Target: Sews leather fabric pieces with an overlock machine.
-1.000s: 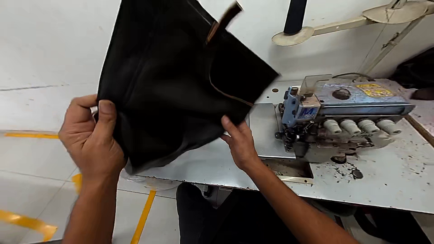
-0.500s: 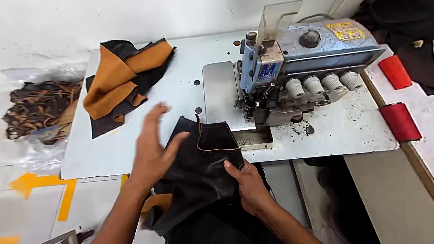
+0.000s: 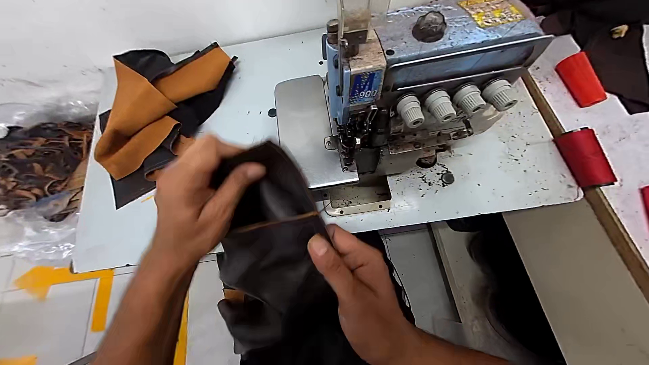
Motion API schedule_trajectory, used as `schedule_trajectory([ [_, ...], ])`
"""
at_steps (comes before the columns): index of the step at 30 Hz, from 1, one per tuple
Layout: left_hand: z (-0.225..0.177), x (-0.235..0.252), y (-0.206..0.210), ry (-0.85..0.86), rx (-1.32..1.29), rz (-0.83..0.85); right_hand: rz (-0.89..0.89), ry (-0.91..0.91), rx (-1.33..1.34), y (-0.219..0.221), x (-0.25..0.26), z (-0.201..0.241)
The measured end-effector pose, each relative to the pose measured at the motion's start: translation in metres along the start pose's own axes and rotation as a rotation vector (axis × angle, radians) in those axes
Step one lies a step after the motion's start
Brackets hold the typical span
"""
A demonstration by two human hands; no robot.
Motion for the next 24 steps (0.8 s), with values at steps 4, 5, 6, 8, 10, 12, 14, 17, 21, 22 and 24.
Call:
schedule_trajectory([
  [4, -0.006, 0.063, 0.056, 0.042, 0.23, 0.423, -0.152, 0.357, 0.412, -0.016, -0.001, -0.016],
  [5, 0.003, 0.061, 0.076, -0.01, 0.209, 0.476, -0.2, 0.404, 0.444, -0.023, -0.001, -0.028],
  [6, 0.01, 0.054, 0.093, -0.043, 0.193, 0.483, -0.236, 0.427, 0.459, -0.028, -0.002, -0.037],
  [8, 0.014, 0.041, 0.109, -0.061, 0.198, 0.427, -0.272, 0.439, 0.473, -0.034, -0.003, -0.046],
  [10, 0.009, 0.036, 0.11, -0.022, 0.246, 0.354, -0.266, 0.437, 0.473, -0.036, -0.003, -0.047],
  [12, -0.001, 0.035, 0.108, 0.033, 0.313, 0.302, -0.24, 0.428, 0.451, -0.039, -0.002, -0.046],
  [14, -0.009, 0.031, 0.109, 0.093, 0.321, 0.27, -0.237, 0.428, 0.443, -0.041, -0.003, -0.048],
  [17, -0.022, 0.018, 0.119, 0.138, 0.3, 0.306, -0.239, 0.454, 0.441, -0.04, -0.008, -0.052],
  [21, -0.038, 0.003, 0.127, 0.098, 0.41, 0.361, -0.236, 0.442, 0.452, -0.04, -0.01, -0.054],
  [22, -0.039, 0.001, 0.128, 0.08, 0.413, 0.377, -0.233, 0.433, 0.453, -0.041, -0.01, -0.054],
  [24, -0.038, 0.0, 0.128, 0.05, 0.4, 0.413, -0.229, 0.418, 0.454, -0.042, -0.008, -0.053],
])
Point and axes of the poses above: each hand's wrist, its own x-axis towards the middle knuckle, its own y-axis out of the palm, z = x × y, the point moved 6 cm from there along x, towards the middle knuckle, and after that the axes turned 5 degrees about y, right-handed, at the moved point
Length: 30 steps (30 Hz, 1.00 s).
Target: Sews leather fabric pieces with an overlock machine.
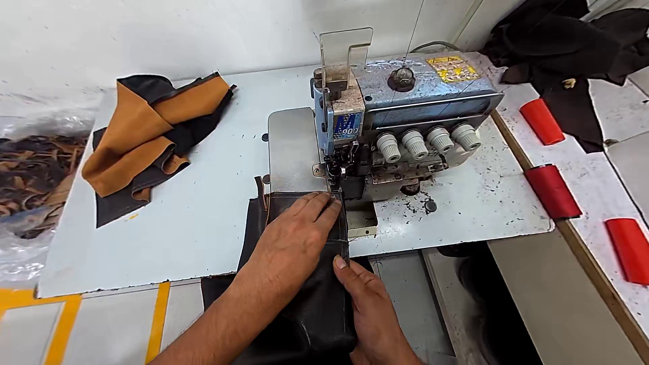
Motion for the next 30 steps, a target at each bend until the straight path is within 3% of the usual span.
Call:
schedule_trajectory([
  [15, 0.007, 0.004, 0.002, -0.033, 0.048, 0.052, -0.019, -0.056, -0.076, -0.004, 0.005, 0.011],
  [30, 0.021, 0.002, -0.001, 0.07, -0.029, 0.115, -0.05, -0.056, -0.159, -0.008, 0.016, 0.013],
])
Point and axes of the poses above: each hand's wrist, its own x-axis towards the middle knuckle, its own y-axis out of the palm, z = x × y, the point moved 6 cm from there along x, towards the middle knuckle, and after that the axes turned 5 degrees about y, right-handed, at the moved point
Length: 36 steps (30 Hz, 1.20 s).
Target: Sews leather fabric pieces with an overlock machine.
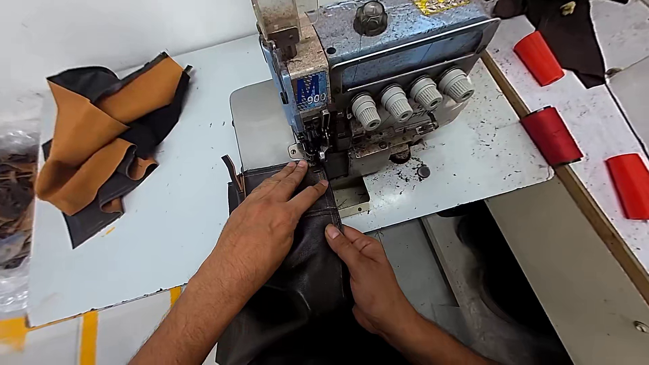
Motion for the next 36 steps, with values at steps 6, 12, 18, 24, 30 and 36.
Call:
schedule_trajectory([
  [6, 0.003, 0.005, 0.003, -0.004, 0.029, 0.015, -0.01, -0.023, -0.054, -0.002, 0.008, 0.001],
  [12, 0.043, -0.012, -0.03, 0.007, -0.487, -0.28, -0.01, -0.066, -0.123, 0.002, 0.018, 0.004],
  [18, 0.108, -0.144, 0.051, -1.076, -0.889, -0.373, 0.037, -0.075, -0.077, -0.011, -0.002, -0.011],
  [24, 0.091, -0.119, 0.063, -1.034, -1.382, -0.222, 0.101, -0.119, 0.019, -0.008, -0.007, -0.017],
  [30, 0.096, -0.12, -0.011, -0.794, -1.077, -0.578, 0.063, -0.026, 0.081, -0.01, -0.016, -0.008],
  [36, 0.126, -0.115, -0.04, -0.815, -0.235, -0.24, 0.032, 0.044, 0.05, -0.006, -0.006, -0.019],
])
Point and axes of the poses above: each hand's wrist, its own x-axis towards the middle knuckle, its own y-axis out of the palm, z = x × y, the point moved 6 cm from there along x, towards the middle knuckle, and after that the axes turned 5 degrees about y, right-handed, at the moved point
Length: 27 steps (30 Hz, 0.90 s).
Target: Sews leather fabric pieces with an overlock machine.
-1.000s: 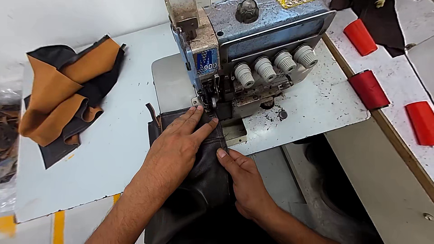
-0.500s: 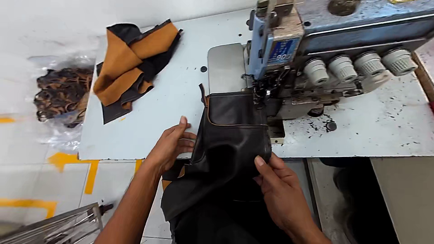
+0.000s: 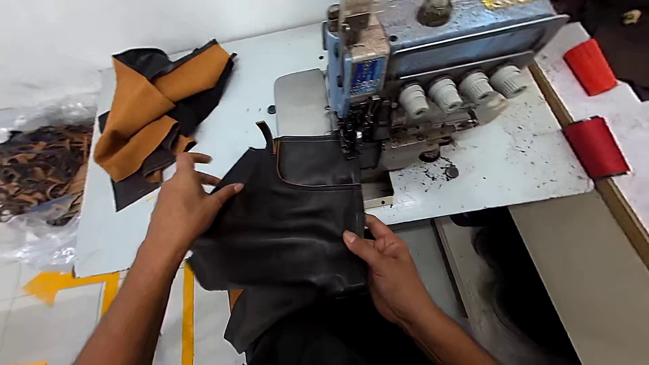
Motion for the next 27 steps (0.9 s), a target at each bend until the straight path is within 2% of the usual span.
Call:
schedule_trajectory([
  [2, -0.048, -0.016, -0.003, 0.29, 0.133, -0.097, 0.003, -0.034, -0.015, 0.002, -0.002, -0.001],
  [4, -0.108, -0.038, 0.015, 0.648, 0.129, -0.135, 0.003, -0.057, -0.042, 0.002, -0.004, -0.001],
  [6, -0.139, -0.047, 0.053, 0.895, 0.043, 0.014, 0.004, -0.071, -0.053, 0.002, -0.004, 0.0],
  [8, -0.139, -0.043, 0.084, 0.976, 0.044, 0.134, 0.005, -0.076, -0.053, 0.001, -0.003, 0.0],
  [13, -0.137, -0.038, 0.093, 0.976, 0.085, 0.129, -0.04, -0.138, -0.147, -0.001, 0.002, 0.004],
  [20, -0.142, -0.034, 0.085, 0.769, -0.006, -0.004, -0.092, -0.136, -0.204, -0.002, 0.01, 0.008],
  [27, -0.153, -0.016, 0.089, 0.532, 0.041, 0.172, -0.07, -0.09, -0.132, -0.003, 0.014, 0.002],
])
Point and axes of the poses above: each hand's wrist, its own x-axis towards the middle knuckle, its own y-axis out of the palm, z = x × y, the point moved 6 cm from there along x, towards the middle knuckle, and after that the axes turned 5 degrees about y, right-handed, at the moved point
